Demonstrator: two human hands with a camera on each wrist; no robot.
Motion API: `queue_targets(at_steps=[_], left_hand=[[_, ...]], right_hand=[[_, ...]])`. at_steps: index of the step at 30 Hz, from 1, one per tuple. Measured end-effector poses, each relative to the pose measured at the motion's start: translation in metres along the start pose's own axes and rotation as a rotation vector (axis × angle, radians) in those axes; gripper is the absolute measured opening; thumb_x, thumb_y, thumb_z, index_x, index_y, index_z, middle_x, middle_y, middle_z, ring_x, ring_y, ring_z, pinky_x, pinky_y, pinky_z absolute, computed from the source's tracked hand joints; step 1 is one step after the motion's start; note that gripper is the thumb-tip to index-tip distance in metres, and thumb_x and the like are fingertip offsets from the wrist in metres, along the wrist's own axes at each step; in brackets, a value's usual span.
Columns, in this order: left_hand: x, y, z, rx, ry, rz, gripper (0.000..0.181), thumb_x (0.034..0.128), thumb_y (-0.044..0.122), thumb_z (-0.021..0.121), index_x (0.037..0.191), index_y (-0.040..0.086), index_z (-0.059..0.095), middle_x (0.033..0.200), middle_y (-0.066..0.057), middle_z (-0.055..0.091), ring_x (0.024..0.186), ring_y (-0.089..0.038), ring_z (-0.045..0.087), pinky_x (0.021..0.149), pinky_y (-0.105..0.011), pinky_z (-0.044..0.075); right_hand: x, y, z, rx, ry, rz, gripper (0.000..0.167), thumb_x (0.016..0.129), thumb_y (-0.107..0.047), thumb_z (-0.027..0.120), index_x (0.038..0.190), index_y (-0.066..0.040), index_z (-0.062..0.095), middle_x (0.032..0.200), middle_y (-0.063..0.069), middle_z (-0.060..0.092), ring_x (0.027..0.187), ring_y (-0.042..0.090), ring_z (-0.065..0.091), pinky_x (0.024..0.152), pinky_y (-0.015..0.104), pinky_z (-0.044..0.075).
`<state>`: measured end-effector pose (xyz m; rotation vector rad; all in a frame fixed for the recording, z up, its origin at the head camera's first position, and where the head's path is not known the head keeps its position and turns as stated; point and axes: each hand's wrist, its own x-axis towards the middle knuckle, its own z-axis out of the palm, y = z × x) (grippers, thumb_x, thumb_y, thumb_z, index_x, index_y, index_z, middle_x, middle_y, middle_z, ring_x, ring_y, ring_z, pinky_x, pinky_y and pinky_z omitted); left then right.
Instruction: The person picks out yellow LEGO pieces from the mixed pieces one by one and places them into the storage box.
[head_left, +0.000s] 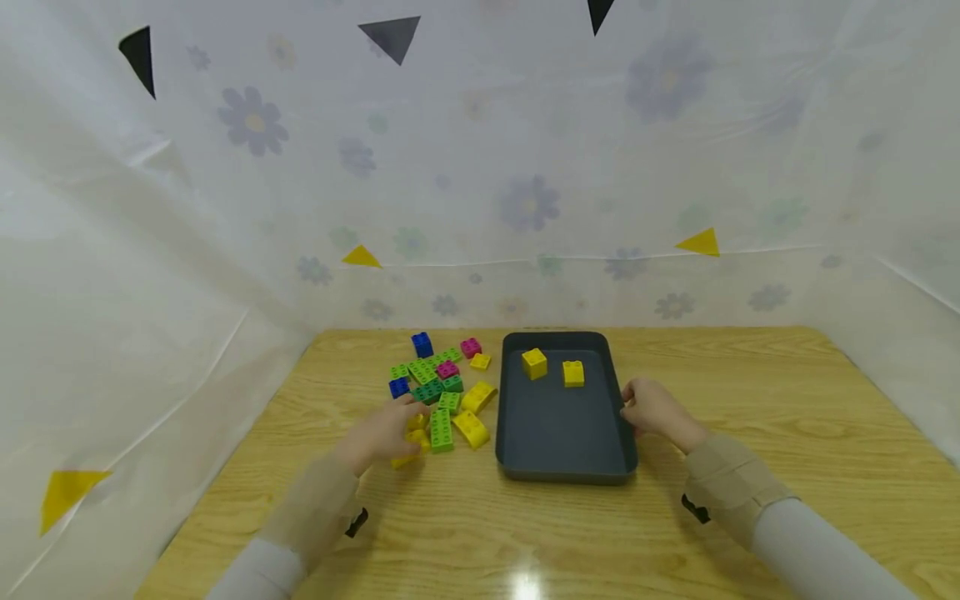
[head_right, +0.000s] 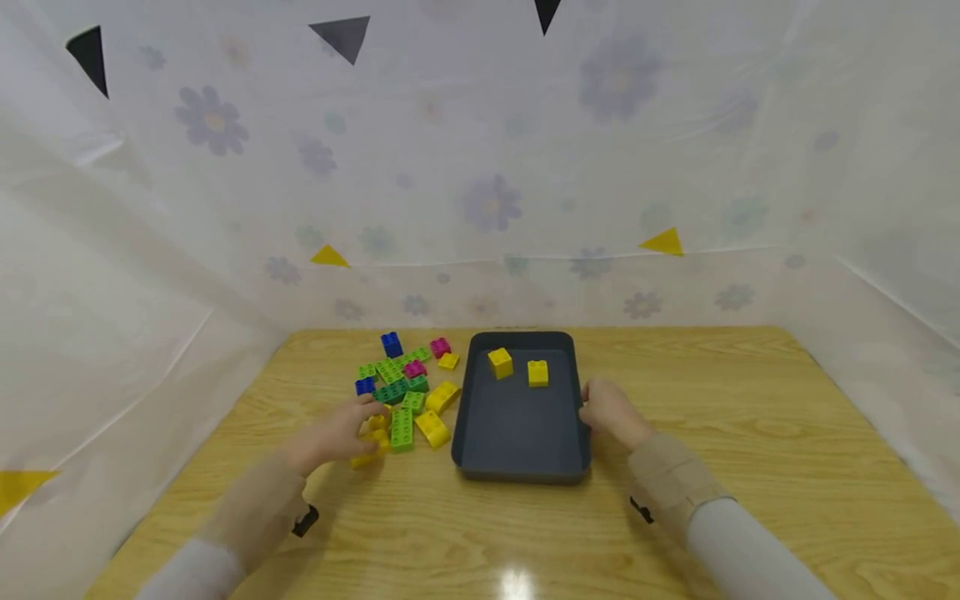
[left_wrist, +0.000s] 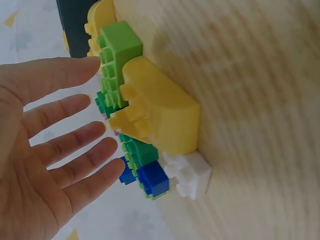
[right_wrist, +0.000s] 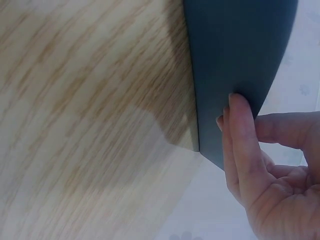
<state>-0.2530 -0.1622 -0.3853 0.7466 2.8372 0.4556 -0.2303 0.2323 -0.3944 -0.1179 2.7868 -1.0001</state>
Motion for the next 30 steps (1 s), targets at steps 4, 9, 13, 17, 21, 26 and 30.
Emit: queue_targets(at_steps=[4,9,13,17,21,26,30], left_hand=[[-0.002,-0.005,0.008,0.010,0.021,0.042,0.034,0.0710,0.003,0.074,0.103,0.005,0.062,0.100,-0.009,0.052,0.084,-0.019,0.048,0.074,-0.035,0.046],[-0.003,-0.008,0.014,0.008,0.032,0.057,0.035,0.0709,0.002,0.074,0.105,0.003,0.063,0.091,-0.007,0.046,0.076,-0.017,0.041,0.068,-0.032,0.041],[-0.003,-0.008,0.016,0.001,0.026,0.042,0.037,0.0716,0.001,0.073,0.107,0.001,0.062,0.096,-0.008,0.047,0.081,-0.018,0.045,0.071,-0.034,0.043],[-0.004,-0.008,0.018,-0.009,0.029,0.038,0.039,0.0707,-0.002,0.073,0.108,0.000,0.062,0.101,-0.010,0.051,0.084,-0.018,0.048,0.073,-0.034,0.046],[-0.003,-0.010,0.022,-0.013,0.036,0.038,0.037,0.0684,-0.007,0.071,0.104,0.000,0.062,0.093,-0.009,0.050,0.079,-0.017,0.046,0.068,-0.032,0.045],[-0.002,-0.010,0.025,-0.014,0.042,0.027,0.034,0.0680,-0.010,0.070,0.099,0.002,0.063,0.093,-0.011,0.054,0.084,-0.019,0.051,0.073,-0.036,0.047],[-0.001,-0.010,0.026,-0.014,0.046,0.017,0.033,0.0680,-0.010,0.071,0.098,0.003,0.064,0.096,-0.012,0.056,0.088,-0.021,0.053,0.076,-0.038,0.048]], right_hand=[[0.000,0.000,0.000,0.003,0.001,0.002,0.028,0.086,0.004,0.049,0.108,0.021,0.044,0.082,0.023,0.056,0.057,0.020,0.058,0.059,0.035,0.052],[-0.001,0.000,0.000,0.009,-0.002,0.001,0.028,0.086,0.004,0.049,0.108,0.021,0.044,0.082,0.023,0.056,0.058,0.020,0.058,0.059,0.035,0.052],[-0.001,0.000,-0.001,0.019,-0.004,0.003,0.029,0.086,0.005,0.048,0.110,0.021,0.043,0.084,0.024,0.055,0.059,0.020,0.058,0.060,0.036,0.052],[-0.001,-0.001,0.001,0.028,-0.004,0.011,0.031,0.086,0.005,0.048,0.111,0.022,0.043,0.089,0.028,0.055,0.060,0.020,0.059,0.060,0.037,0.053],[-0.001,0.000,0.002,0.027,-0.002,0.007,0.032,0.086,0.005,0.049,0.111,0.023,0.043,0.091,0.030,0.054,0.060,0.020,0.059,0.060,0.037,0.053],[-0.001,0.000,0.001,0.026,-0.003,0.002,0.031,0.086,0.005,0.048,0.112,0.022,0.043,0.088,0.028,0.055,0.060,0.020,0.060,0.060,0.037,0.053],[-0.002,-0.001,0.001,0.031,-0.004,0.001,0.031,0.087,0.005,0.048,0.112,0.022,0.042,0.085,0.025,0.056,0.059,0.020,0.059,0.060,0.037,0.052]])
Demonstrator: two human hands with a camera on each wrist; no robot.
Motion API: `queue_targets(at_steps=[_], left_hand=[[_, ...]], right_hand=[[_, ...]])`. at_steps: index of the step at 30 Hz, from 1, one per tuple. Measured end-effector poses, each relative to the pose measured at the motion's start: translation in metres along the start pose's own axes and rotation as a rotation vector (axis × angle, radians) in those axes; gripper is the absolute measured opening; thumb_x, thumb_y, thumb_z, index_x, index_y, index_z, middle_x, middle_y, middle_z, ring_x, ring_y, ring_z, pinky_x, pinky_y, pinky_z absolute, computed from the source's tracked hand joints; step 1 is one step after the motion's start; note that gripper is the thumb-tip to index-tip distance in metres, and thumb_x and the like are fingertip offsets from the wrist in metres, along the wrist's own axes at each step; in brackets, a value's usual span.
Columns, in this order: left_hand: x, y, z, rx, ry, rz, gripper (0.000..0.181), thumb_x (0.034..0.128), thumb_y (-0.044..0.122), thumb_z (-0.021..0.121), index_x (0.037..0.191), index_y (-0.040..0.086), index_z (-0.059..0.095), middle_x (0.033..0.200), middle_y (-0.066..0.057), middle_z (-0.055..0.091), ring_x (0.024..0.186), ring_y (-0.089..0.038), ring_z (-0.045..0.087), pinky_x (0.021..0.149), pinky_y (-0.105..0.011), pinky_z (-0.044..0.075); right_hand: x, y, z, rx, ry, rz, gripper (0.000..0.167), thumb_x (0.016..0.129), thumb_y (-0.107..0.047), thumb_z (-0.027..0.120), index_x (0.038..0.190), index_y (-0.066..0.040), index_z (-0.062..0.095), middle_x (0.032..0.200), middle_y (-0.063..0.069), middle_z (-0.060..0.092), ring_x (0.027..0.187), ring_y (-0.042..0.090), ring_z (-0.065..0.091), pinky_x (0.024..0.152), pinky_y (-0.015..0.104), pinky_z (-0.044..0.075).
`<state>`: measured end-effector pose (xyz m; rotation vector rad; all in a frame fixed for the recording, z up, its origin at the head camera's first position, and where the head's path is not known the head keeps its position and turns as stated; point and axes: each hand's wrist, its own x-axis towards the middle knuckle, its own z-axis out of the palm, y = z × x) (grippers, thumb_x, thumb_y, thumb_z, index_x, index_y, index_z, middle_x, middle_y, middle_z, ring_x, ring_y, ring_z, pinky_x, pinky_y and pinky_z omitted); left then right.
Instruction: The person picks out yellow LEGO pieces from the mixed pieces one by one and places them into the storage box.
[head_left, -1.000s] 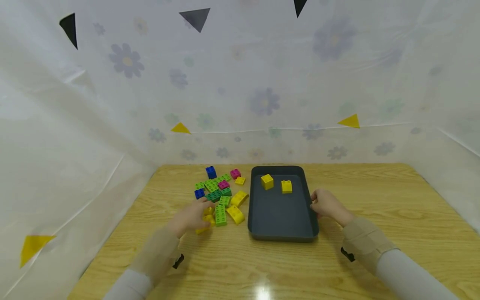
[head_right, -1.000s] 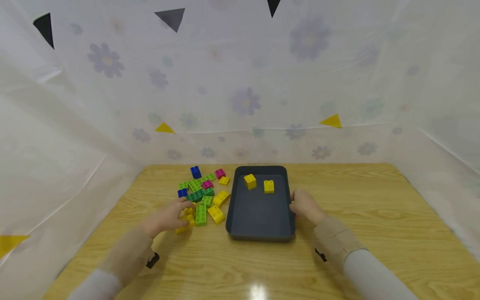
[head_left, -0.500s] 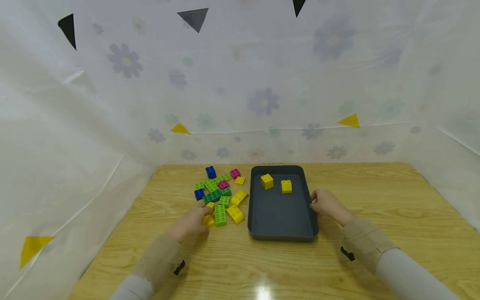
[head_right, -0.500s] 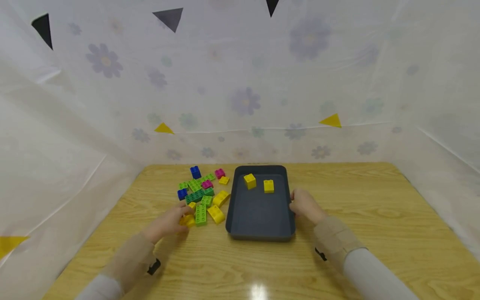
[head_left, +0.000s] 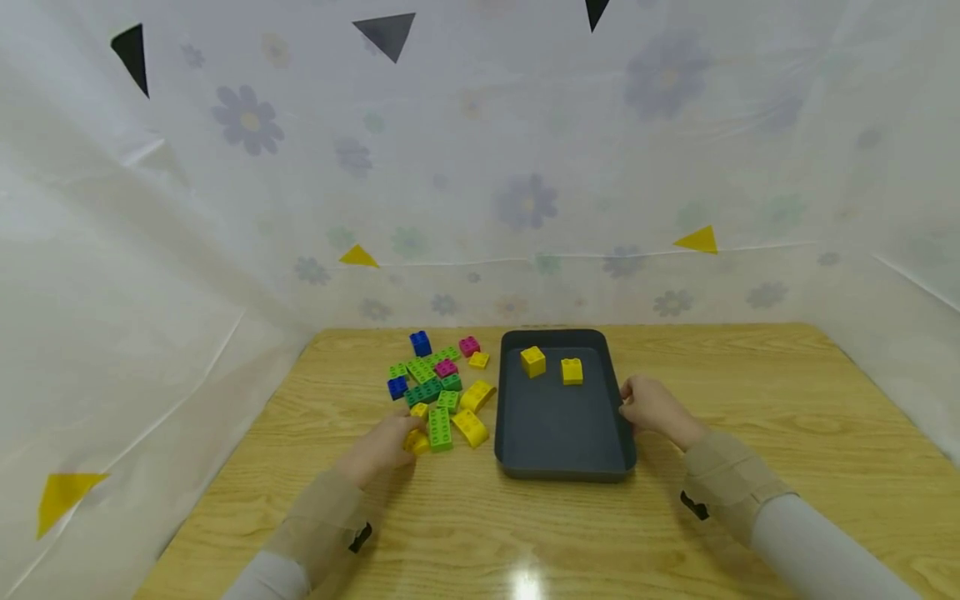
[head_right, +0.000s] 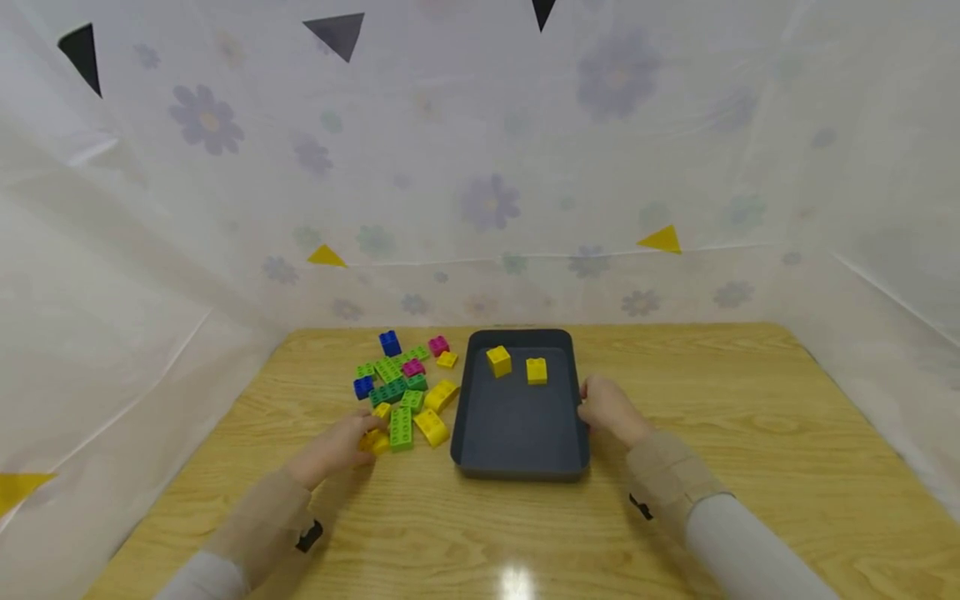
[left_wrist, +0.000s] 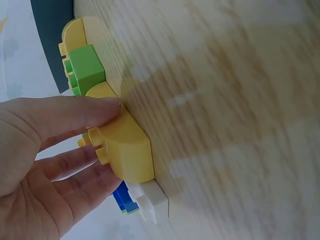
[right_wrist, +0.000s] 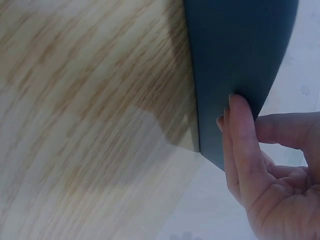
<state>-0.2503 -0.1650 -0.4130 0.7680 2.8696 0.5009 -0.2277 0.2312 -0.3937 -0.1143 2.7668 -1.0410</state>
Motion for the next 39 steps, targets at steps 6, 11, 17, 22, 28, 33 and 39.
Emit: queue_targets(at_steps=[6,11,17,22,28,33,39], left_hand=[[0.000,0.001,0.000,0.019,0.008,-0.005,0.033,0.0679,-0.009,0.073,0.097,0.003,0.065,0.094,-0.010,0.057,0.087,-0.021,0.053,0.076,-0.037,0.049],[0.000,0.004,-0.004,0.045,0.009,-0.004,0.032,0.0674,-0.009,0.073,0.097,0.002,0.066,0.092,-0.010,0.057,0.085,-0.020,0.054,0.075,-0.036,0.049],[0.000,0.009,-0.011,0.043,-0.022,-0.033,0.030,0.0699,-0.009,0.071,0.097,0.003,0.067,0.093,-0.009,0.059,0.085,-0.020,0.054,0.075,-0.036,0.049],[0.001,0.015,-0.021,0.017,-0.050,-0.074,0.028,0.0743,-0.007,0.068,0.101,0.000,0.067,0.100,-0.011,0.060,0.095,-0.026,0.055,0.082,-0.040,0.049],[0.010,0.023,-0.037,0.060,-0.030,-0.039,0.030,0.0720,-0.007,0.071,0.101,-0.001,0.066,0.100,-0.013,0.063,0.093,-0.028,0.058,0.078,-0.038,0.050],[0.023,0.034,-0.050,0.104,-0.020,-0.002,0.031,0.0740,-0.008,0.069,0.104,-0.001,0.065,0.102,-0.013,0.063,0.097,-0.029,0.057,0.082,-0.039,0.049],[0.043,0.053,-0.062,0.090,-0.059,-0.025,0.036,0.0779,-0.009,0.063,0.113,-0.001,0.062,0.111,-0.014,0.060,0.104,-0.028,0.055,0.086,-0.040,0.048]], right_hand=[[-0.001,-0.002,-0.001,0.003,0.002,-0.008,0.030,0.086,0.005,0.047,0.111,0.022,0.042,0.082,0.024,0.055,0.058,0.020,0.058,0.060,0.037,0.052],[-0.001,-0.002,-0.001,0.009,0.001,-0.012,0.031,0.086,0.006,0.047,0.111,0.023,0.042,0.085,0.027,0.055,0.059,0.021,0.059,0.060,0.038,0.053],[0.001,-0.002,0.001,0.010,0.002,-0.004,0.030,0.086,0.006,0.048,0.111,0.022,0.043,0.085,0.026,0.055,0.058,0.019,0.059,0.060,0.037,0.053],[0.000,-0.003,0.000,0.005,0.002,-0.003,0.031,0.086,0.005,0.048,0.111,0.022,0.043,0.084,0.025,0.055,0.058,0.019,0.059,0.059,0.037,0.053],[0.000,-0.004,-0.001,-0.004,0.003,-0.010,0.031,0.086,0.006,0.048,0.111,0.023,0.043,0.084,0.025,0.055,0.058,0.019,0.058,0.059,0.036,0.053],[0.000,-0.003,-0.001,0.001,0.001,-0.006,0.032,0.086,0.006,0.048,0.112,0.023,0.042,0.086,0.027,0.056,0.058,0.020,0.058,0.059,0.036,0.053],[-0.001,-0.002,0.000,-0.005,0.003,-0.010,0.032,0.086,0.006,0.047,0.112,0.023,0.042,0.085,0.025,0.056,0.058,0.020,0.058,0.059,0.036,0.052]])
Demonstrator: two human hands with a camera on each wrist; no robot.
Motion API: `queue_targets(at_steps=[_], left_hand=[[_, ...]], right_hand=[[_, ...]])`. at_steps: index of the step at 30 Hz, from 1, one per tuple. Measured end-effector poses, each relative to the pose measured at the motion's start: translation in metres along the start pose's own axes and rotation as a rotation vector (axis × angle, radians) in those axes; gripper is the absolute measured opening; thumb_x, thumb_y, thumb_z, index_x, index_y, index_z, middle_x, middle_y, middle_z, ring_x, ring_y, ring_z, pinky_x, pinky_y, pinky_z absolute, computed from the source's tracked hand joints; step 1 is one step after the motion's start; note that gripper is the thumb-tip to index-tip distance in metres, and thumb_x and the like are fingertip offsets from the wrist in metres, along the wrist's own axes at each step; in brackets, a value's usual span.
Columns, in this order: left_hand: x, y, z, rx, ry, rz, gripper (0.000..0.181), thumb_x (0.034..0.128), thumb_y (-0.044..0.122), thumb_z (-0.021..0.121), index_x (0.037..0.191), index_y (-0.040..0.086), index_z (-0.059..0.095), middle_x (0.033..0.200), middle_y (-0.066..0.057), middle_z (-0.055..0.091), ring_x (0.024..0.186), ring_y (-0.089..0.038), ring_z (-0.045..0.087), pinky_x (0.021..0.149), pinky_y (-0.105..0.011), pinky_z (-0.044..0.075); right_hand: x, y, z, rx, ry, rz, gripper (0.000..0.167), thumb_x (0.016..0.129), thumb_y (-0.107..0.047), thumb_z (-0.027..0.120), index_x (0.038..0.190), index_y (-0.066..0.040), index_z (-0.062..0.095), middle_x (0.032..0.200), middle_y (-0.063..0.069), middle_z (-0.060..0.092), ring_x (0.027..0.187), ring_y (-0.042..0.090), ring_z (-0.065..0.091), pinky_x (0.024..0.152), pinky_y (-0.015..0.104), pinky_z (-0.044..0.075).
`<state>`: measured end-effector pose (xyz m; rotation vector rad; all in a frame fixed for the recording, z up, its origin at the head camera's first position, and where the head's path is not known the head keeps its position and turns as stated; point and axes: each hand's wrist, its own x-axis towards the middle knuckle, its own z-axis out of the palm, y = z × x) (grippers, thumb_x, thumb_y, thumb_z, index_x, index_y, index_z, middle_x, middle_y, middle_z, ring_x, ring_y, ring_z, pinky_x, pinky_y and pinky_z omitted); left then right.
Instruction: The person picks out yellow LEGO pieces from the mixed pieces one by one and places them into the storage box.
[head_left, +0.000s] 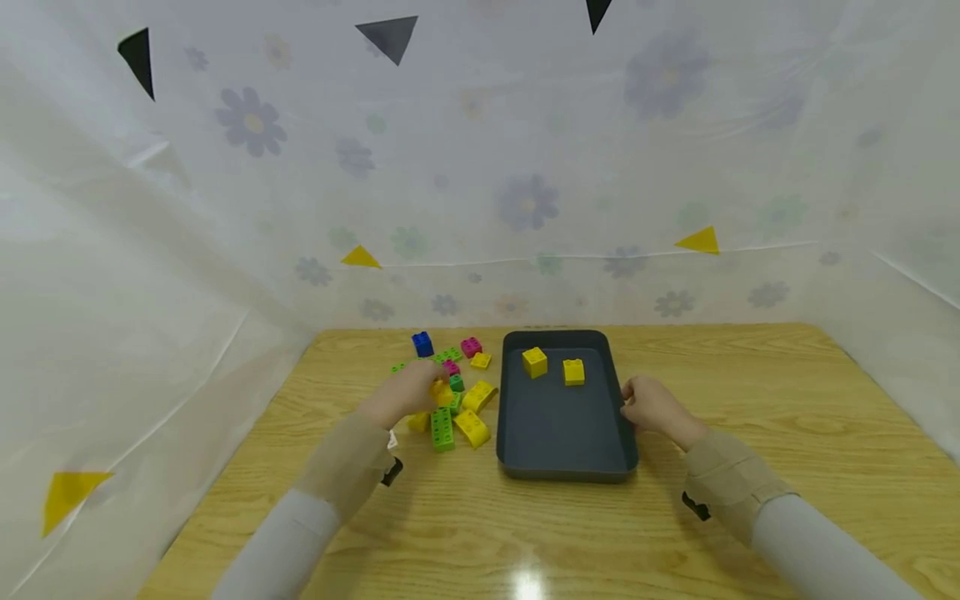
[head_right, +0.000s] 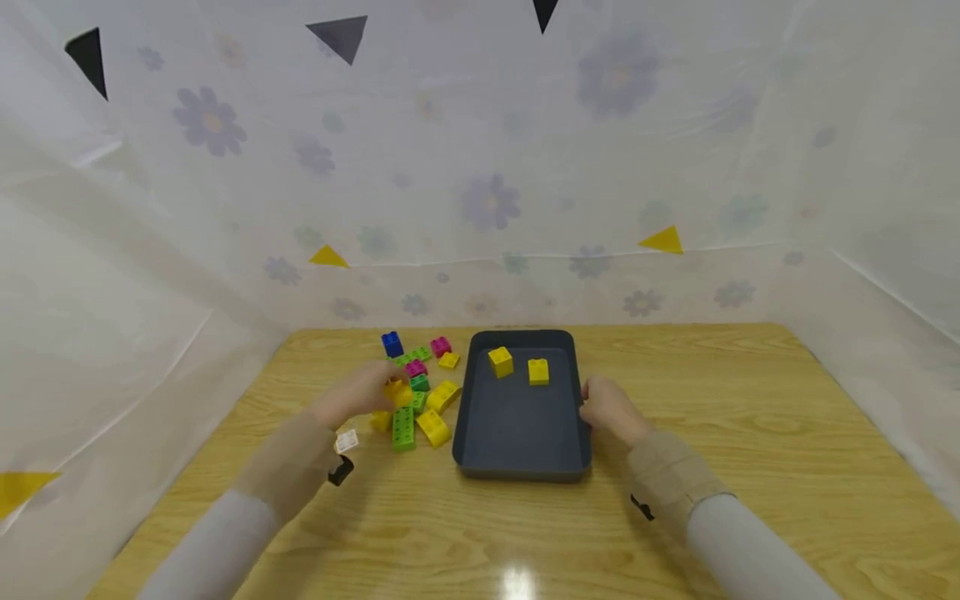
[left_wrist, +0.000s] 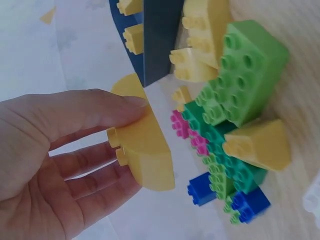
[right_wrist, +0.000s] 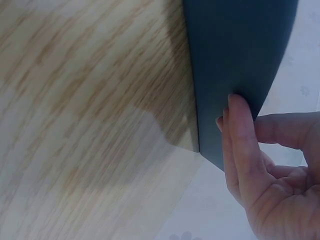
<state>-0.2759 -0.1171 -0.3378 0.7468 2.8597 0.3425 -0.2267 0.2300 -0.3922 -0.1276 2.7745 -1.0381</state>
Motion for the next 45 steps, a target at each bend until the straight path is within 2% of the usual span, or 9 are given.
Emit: queue_targets(at_steps=[5,14,21,26,33,39,45], left_hand=[[0.019,0.016,-0.005,-0.004,-0.013,-0.005,0.038,0.0783,-0.007,0.065,0.115,0.002,0.060,0.115,-0.013,0.058,0.106,-0.026,0.054,0.087,-0.036,0.048],[0.058,0.047,-0.010,0.008,-0.026,0.041,0.042,0.0821,-0.003,0.062,0.122,0.008,0.056,0.124,-0.009,0.054,0.110,-0.023,0.052,0.085,-0.033,0.048],[0.081,0.076,-0.003,0.059,-0.054,0.143,0.037,0.0845,-0.001,0.061,0.121,0.005,0.058,0.123,-0.009,0.055,0.108,-0.022,0.053,0.088,-0.031,0.047],[0.096,0.087,0.008,0.099,-0.089,0.195,0.035,0.0859,0.005,0.061,0.120,0.009,0.059,0.123,-0.005,0.054,0.107,-0.019,0.051,0.088,-0.028,0.046],[0.113,0.099,0.023,0.089,-0.126,0.182,0.039,0.0842,0.001,0.061,0.121,0.014,0.060,0.123,-0.001,0.054,0.107,-0.015,0.051,0.087,-0.028,0.046],[0.119,0.108,0.028,0.066,-0.156,0.163,0.037,0.0841,-0.001,0.061,0.118,0.013,0.062,0.124,-0.002,0.055,0.113,-0.017,0.050,0.090,-0.028,0.046],[0.125,0.110,0.038,0.094,-0.173,0.137,0.037,0.0835,0.000,0.062,0.118,0.013,0.062,0.123,-0.002,0.056,0.111,-0.016,0.051,0.089,-0.027,0.046]], right_hand=[[0.001,0.002,-0.001,-0.003,-0.006,0.005,0.032,0.086,0.006,0.047,0.112,0.023,0.042,0.085,0.026,0.056,0.058,0.020,0.058,0.059,0.036,0.053],[0.003,0.004,-0.002,-0.003,-0.016,0.015,0.031,0.086,0.006,0.047,0.111,0.023,0.042,0.088,0.028,0.055,0.059,0.020,0.058,0.059,0.036,0.053],[0.001,0.003,-0.001,0.001,-0.007,0.007,0.031,0.087,0.005,0.048,0.112,0.023,0.042,0.090,0.029,0.055,0.060,0.021,0.059,0.059,0.037,0.053],[0.001,0.003,-0.002,0.003,-0.006,0.006,0.031,0.087,0.006,0.048,0.112,0.023,0.042,0.090,0.030,0.054,0.061,0.021,0.059,0.059,0.036,0.053],[0.001,0.003,-0.002,0.014,-0.008,0.010,0.030,0.086,0.006,0.048,0.110,0.024,0.043,0.090,0.031,0.054,0.061,0.021,0.059,0.058,0.035,0.053],[0.000,0.003,-0.002,0.011,-0.012,0.020,0.031,0.086,0.006,0.048,0.111,0.024,0.042,0.090,0.030,0.053,0.062,0.022,0.058,0.059,0.036,0.053],[-0.001,0.002,-0.002,0.008,-0.010,0.016,0.032,0.087,0.006,0.048,0.112,0.024,0.041,0.090,0.030,0.054,0.062,0.023,0.059,0.059,0.036,0.053]])
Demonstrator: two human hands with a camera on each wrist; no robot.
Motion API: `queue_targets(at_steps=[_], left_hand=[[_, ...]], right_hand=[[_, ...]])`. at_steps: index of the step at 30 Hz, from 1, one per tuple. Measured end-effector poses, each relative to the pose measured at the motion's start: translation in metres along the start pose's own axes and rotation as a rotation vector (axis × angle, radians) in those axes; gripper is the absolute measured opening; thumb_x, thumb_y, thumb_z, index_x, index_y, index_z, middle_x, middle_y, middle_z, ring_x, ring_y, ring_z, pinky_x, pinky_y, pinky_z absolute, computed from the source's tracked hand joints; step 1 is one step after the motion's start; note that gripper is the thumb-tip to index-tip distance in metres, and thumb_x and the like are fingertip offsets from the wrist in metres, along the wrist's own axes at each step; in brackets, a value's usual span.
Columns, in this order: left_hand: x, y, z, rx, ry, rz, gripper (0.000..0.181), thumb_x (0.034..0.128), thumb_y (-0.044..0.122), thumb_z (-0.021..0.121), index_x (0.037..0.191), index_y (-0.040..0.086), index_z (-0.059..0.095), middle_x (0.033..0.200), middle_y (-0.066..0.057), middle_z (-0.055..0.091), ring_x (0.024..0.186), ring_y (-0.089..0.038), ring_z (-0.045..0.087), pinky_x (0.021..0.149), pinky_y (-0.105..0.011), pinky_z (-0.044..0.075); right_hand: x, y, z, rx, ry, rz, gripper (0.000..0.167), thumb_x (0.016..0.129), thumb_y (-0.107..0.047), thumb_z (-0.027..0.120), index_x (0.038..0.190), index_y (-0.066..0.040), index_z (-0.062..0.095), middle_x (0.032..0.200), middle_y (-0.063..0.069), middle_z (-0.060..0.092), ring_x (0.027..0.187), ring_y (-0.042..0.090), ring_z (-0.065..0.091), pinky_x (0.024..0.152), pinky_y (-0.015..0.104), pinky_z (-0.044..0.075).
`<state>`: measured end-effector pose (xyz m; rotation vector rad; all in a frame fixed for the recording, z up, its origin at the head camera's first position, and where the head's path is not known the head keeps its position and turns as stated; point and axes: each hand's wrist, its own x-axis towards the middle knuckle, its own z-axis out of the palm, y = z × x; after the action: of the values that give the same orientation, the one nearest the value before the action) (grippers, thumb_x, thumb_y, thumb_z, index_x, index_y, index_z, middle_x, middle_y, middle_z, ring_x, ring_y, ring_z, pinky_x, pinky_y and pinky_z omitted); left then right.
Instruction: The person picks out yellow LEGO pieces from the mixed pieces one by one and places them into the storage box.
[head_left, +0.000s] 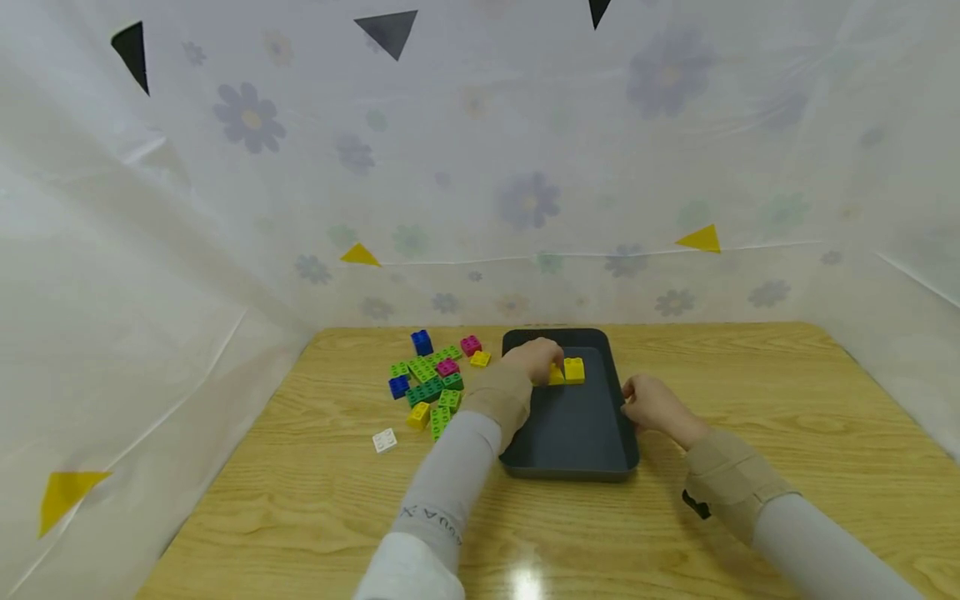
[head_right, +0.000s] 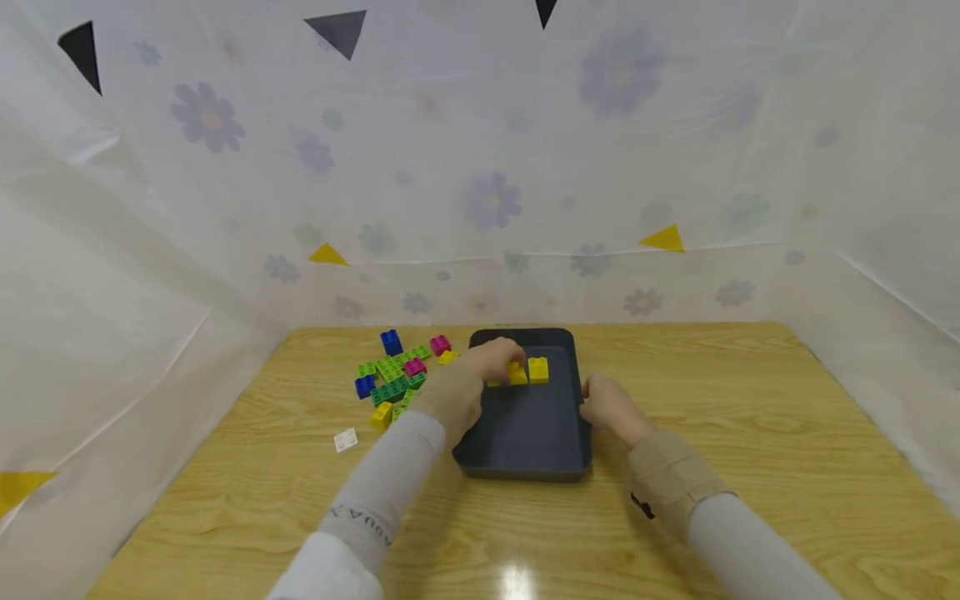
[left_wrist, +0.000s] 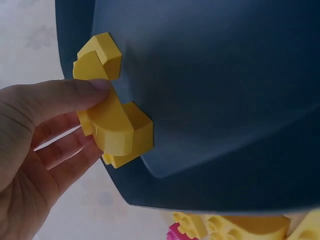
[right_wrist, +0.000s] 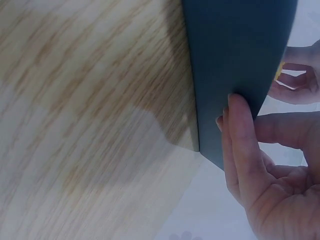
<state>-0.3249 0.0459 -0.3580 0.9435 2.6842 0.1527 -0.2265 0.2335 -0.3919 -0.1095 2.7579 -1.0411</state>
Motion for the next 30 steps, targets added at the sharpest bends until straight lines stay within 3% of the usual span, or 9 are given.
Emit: queue_targets(at_steps=[7,13,22,30], left_hand=[[0.010,0.000,0.012,-0.005,0.018,-0.072,0.035,0.0845,0.001,0.062,0.115,0.018,0.064,0.118,0.001,0.059,0.102,-0.013,0.054,0.087,-0.027,0.047],[0.013,0.001,0.019,0.044,0.028,-0.073,0.032,0.0851,0.003,0.061,0.113,0.019,0.064,0.116,0.001,0.059,0.100,-0.013,0.054,0.084,-0.029,0.047],[0.010,0.003,0.025,0.019,0.038,-0.088,0.030,0.0880,0.008,0.059,0.116,0.018,0.063,0.119,0.001,0.058,0.105,-0.013,0.053,0.091,-0.029,0.045],[0.016,-0.001,0.034,0.021,0.042,-0.073,0.031,0.0891,0.007,0.058,0.117,0.018,0.063,0.121,0.003,0.058,0.108,-0.013,0.053,0.093,-0.028,0.044]], right_hand=[[-0.001,0.001,0.001,-0.008,0.009,0.006,0.032,0.087,0.005,0.049,0.113,0.022,0.042,0.093,0.031,0.054,0.063,0.022,0.059,0.059,0.036,0.053],[-0.001,0.000,0.001,-0.017,0.011,-0.002,0.032,0.087,0.005,0.049,0.113,0.023,0.042,0.091,0.030,0.055,0.061,0.021,0.059,0.059,0.037,0.053],[0.000,0.000,0.002,-0.001,0.003,0.007,0.032,0.087,0.005,0.049,0.112,0.023,0.042,0.094,0.032,0.052,0.064,0.022,0.059,0.060,0.036,0.054],[0.000,0.001,0.002,0.007,0.002,0.008,0.032,0.086,0.005,0.048,0.112,0.023,0.042,0.093,0.032,0.053,0.064,0.021,0.060,0.060,0.036,0.054]])
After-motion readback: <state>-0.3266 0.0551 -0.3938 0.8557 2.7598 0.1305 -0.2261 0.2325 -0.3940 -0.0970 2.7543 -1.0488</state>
